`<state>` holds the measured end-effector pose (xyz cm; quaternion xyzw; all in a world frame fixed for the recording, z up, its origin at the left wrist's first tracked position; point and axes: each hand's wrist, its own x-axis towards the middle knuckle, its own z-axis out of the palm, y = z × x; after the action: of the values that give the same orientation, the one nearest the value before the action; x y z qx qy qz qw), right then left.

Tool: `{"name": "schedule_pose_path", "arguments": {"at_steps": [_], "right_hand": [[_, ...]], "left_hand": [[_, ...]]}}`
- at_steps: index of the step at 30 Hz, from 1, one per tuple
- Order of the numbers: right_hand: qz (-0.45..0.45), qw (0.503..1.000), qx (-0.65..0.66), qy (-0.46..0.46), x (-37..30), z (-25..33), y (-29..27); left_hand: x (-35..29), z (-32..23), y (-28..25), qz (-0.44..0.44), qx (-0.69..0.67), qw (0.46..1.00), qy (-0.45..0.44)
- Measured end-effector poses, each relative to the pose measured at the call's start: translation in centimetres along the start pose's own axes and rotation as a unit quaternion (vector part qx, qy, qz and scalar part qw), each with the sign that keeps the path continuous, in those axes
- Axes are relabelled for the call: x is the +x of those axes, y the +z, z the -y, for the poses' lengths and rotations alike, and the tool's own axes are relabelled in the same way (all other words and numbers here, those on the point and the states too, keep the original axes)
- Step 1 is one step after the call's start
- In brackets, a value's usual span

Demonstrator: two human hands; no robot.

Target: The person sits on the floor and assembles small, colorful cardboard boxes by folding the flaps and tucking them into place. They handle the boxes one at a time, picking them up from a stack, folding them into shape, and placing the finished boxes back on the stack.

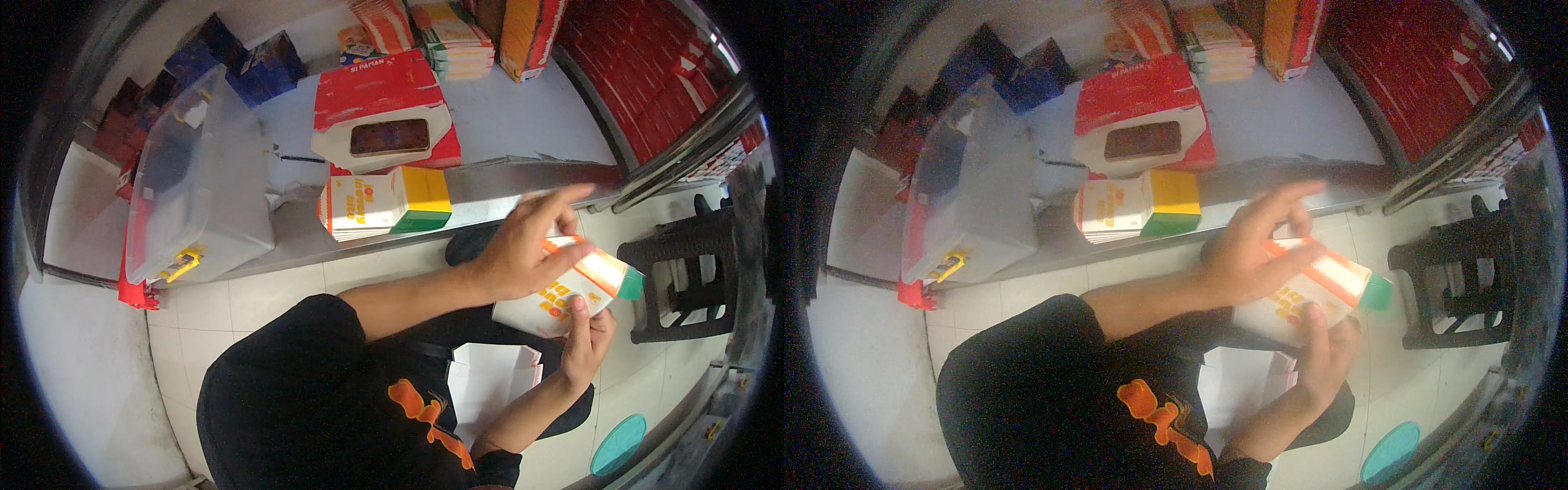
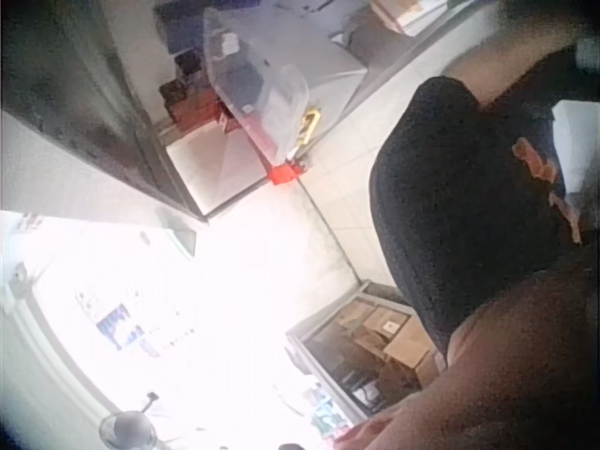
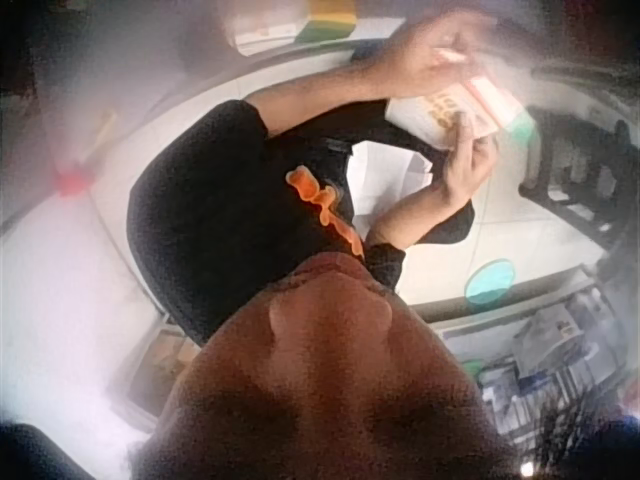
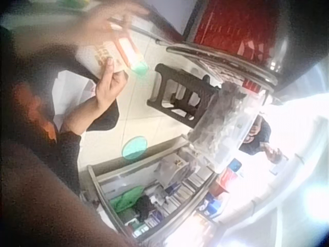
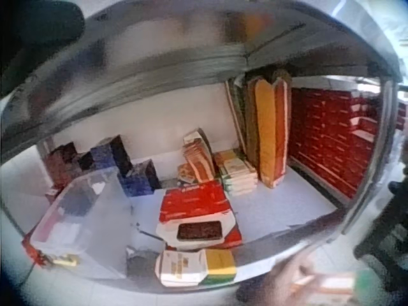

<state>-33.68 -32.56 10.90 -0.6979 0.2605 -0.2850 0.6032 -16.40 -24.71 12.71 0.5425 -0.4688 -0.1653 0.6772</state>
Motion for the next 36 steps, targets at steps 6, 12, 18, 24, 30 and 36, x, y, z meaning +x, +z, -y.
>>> {"name": "schedule_pose_path", "arguments": {"at_steps": [6, 12, 18, 24, 30, 36], "right_hand": [[-0.105, 0.989, -0.034, -0.099, 1.1, 0.0, 1.9], [-0.138, 0.989, 0.028, -0.05, 1.2, 0.1, 1.6], [-0.022, 0.998, 0.061, -0.015, 1.3, -0.5, 0.8], [-0.012, 0.997, 0.075, 0.014, 1.3, -0.4, 1.3], [-0.093, 0.995, 0.043, -0.019, 1.3, -0.2, 2.5], [-0.016, 0.999, 0.038, -0.033, 1.1, -0.8, 2.3]], "left_hand": [[0.3, 1.0, -1.5, 0.129, 0.218, 0.952, 0.171], [-0.4, 1.4, -0.7, 0.065, 0.246, 0.953, 0.163], [-0.2, 1.4, -0.6, 0.096, 0.198, 0.954, 0.203], [-0.1, 1.8, -0.4, 0.109, 0.248, 0.945, 0.181], [0.2, 1.7, -0.4, 0.097, 0.238, 0.954, 0.154], [0.0, 1.0, -0.4, 0.116, 0.206, 0.961, 0.145]]}}
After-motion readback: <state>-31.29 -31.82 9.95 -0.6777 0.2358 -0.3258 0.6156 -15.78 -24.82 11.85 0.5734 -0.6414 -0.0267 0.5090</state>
